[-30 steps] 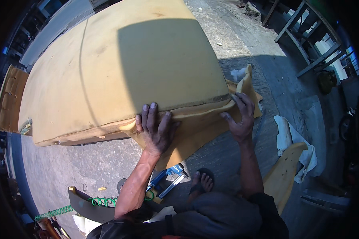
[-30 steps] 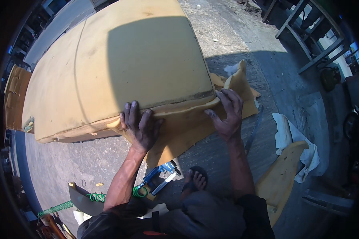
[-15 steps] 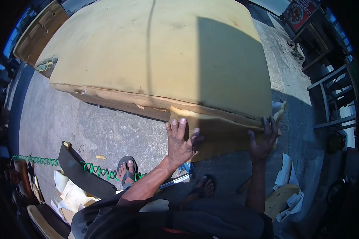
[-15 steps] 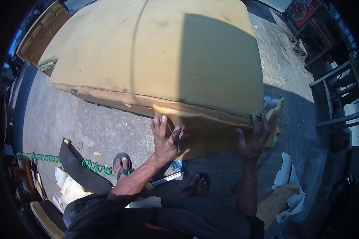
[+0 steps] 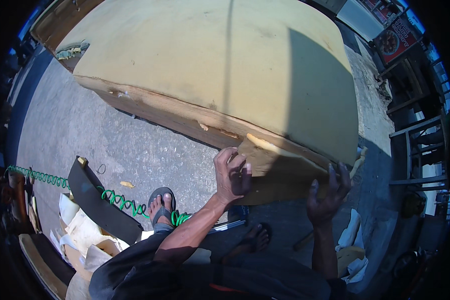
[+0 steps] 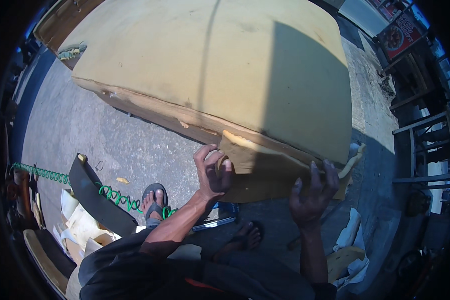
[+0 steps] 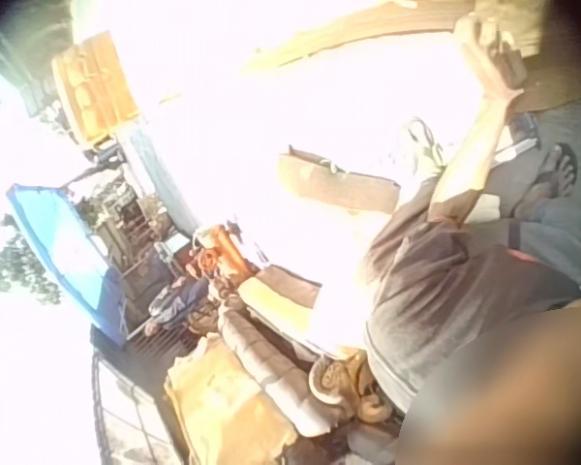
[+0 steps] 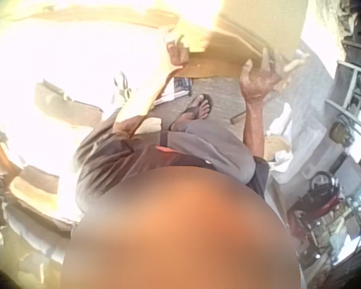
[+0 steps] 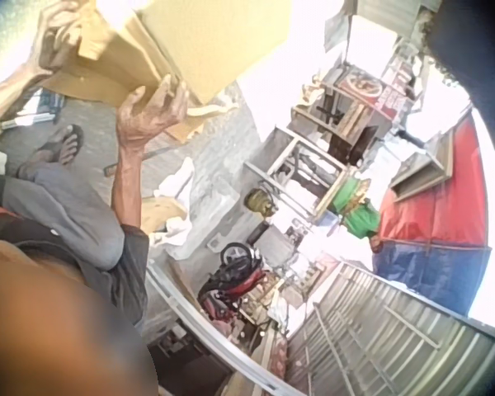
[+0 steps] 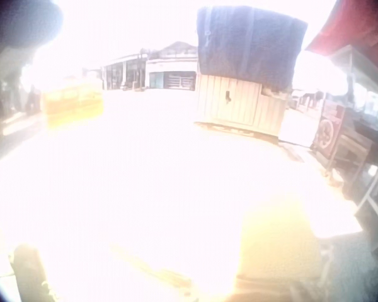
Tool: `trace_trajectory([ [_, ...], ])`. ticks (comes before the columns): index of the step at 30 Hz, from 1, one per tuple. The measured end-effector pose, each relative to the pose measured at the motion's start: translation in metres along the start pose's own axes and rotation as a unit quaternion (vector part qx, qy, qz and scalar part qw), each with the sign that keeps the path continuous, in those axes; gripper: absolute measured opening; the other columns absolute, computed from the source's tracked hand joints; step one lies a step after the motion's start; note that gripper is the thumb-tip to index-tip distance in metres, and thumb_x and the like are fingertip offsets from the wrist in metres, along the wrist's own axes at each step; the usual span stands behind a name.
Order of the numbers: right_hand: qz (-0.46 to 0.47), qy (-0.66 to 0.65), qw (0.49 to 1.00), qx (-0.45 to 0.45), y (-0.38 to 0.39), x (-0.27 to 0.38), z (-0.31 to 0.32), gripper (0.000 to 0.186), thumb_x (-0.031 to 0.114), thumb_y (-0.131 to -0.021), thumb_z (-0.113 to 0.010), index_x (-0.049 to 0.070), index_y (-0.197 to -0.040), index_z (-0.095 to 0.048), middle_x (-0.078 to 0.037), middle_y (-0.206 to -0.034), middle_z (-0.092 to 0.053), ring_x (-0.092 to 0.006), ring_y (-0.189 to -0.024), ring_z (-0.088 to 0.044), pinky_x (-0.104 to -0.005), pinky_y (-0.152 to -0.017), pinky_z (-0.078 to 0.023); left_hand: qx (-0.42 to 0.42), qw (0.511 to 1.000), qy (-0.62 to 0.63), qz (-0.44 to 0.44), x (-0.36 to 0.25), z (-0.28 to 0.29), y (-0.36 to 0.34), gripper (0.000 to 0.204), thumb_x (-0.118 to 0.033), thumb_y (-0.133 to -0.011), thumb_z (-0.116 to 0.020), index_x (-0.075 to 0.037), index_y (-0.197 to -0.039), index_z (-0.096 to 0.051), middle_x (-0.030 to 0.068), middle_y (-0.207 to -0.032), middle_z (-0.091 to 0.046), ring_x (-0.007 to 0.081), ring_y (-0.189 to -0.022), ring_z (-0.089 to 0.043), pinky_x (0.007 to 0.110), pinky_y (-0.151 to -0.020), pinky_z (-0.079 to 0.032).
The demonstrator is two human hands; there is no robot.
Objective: The person is upholstering a large furniture cushion. They apply glue to the edges, attach foam padding, and secure the material using a pneumatic staple gun. The person also uses a knife to trim excess foam and scissors to cut the padding.
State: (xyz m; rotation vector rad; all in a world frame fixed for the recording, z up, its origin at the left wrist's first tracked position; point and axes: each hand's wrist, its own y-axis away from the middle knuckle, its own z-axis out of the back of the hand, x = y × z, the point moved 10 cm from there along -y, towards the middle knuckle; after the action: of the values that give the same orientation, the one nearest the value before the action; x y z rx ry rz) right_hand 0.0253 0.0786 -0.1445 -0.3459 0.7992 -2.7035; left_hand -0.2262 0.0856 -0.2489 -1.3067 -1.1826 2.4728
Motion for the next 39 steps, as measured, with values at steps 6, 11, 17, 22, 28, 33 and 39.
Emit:
trace_trajectory([
  [6, 0.247, -0.160, 0.955, 0.044, -0.074, 0.116, -0.025, 0.043, 0.005, -0.074, -0.073, 0.008, -0.117, -0.068, -0.005, -0.106, -0.064, -0.0247, -0.099, -0.060, -0.0413, -0.084, -0.047, 0.024, 0.890, 0.178, 0.418, 0.085, -0.015, 0.002, 0.019, -0.017, -0.105, -0.059, 0.001, -0.109, -0.061, 0.0035, -0.092, -0.063, 0.0089, -0.081, -0.055, 0.025, -0.076, -0.047],
  [11, 0.258, -0.063, 0.961, 0.079, -0.108, 0.171, -0.093, 0.028, 0.014, -0.081, -0.072, 0.011, -0.108, -0.068, -0.002, -0.095, -0.061, -0.0225, -0.089, -0.058, -0.0383, -0.079, -0.044, -0.058, 0.865, 0.273, 0.417, 0.092, -0.016, -0.004, 0.020, -0.018, -0.104, -0.063, 0.002, -0.106, -0.063, 0.0017, -0.087, -0.063, 0.0079, -0.078, -0.056, 0.025, -0.069, -0.048],
  [17, 0.267, 0.030, 0.963, 0.019, -0.103, 0.180, -0.106, 0.019, 0.019, -0.083, -0.068, 0.010, -0.099, -0.066, -0.003, -0.087, -0.055, -0.0227, -0.083, -0.054, -0.0384, -0.072, -0.041, -0.088, 0.820, 0.335, 0.455, 0.103, -0.023, 0.007, 0.021, -0.019, -0.103, -0.066, 0.002, -0.106, -0.064, -0.0006, -0.086, -0.062, 0.0041, -0.074, -0.052, 0.022, -0.063, -0.042],
  [22, 0.316, -0.023, 0.948, 0.040, -0.106, 0.183, -0.106, 0.016, 0.019, -0.081, -0.067, 0.008, -0.091, -0.064, -0.004, -0.082, -0.051, -0.0217, -0.082, -0.053, -0.0387, -0.069, -0.039, -0.074, 0.792, 0.392, 0.463, 0.115, -0.035, 0.011, 0.018, -0.017, -0.101, -0.069, 0.001, -0.103, -0.064, -0.0029, -0.082, -0.059, 0.0024, -0.071, -0.049, 0.021, -0.060, -0.039],
  [28, 0.329, -0.018, 0.942, 0.063, -0.103, 0.182, -0.121, 0.015, 0.018, -0.079, -0.068, 0.008, -0.089, -0.064, -0.004, -0.081, -0.052, -0.0214, -0.081, -0.053, -0.0383, -0.068, -0.039, -0.023, 0.815, 0.374, 0.442, 0.122, -0.032, 0.002, 0.022, -0.023, -0.102, -0.068, -0.001, -0.099, -0.066, -0.0019, -0.084, -0.061, 0.0042, -0.074, -0.051, 0.022, -0.064, -0.042],
  [33, 0.322, -0.011, 0.945, 0.064, -0.102, 0.183, -0.124, 0.015, 0.020, -0.080, -0.067, 0.008, -0.088, -0.064, -0.004, -0.082, -0.050, -0.0216, -0.082, -0.053, -0.0385, -0.069, -0.039, -0.013, 0.839, 0.376, 0.392, 0.112, -0.018, -0.020, 0.036, -0.036, -0.103, -0.067, 0.000, -0.095, -0.066, -0.0016, -0.077, -0.060, 0.0058, -0.070, -0.052, 0.024, -0.062, -0.044],
  [39, 0.294, 0.019, 0.953, 0.065, -0.099, 0.182, -0.127, 0.015, 0.024, -0.083, -0.067, 0.011, -0.089, -0.063, -0.003, -0.082, -0.049, -0.0202, -0.083, -0.053, -0.0378, -0.072, -0.040, -0.018, 0.844, 0.322, 0.429, 0.115, -0.013, -0.032, 0.033, -0.028, -0.105, -0.063, 0.002, -0.091, -0.069, 0.0037, -0.079, -0.067, 0.0083, -0.070, -0.057, 0.025, -0.063, -0.048],
])
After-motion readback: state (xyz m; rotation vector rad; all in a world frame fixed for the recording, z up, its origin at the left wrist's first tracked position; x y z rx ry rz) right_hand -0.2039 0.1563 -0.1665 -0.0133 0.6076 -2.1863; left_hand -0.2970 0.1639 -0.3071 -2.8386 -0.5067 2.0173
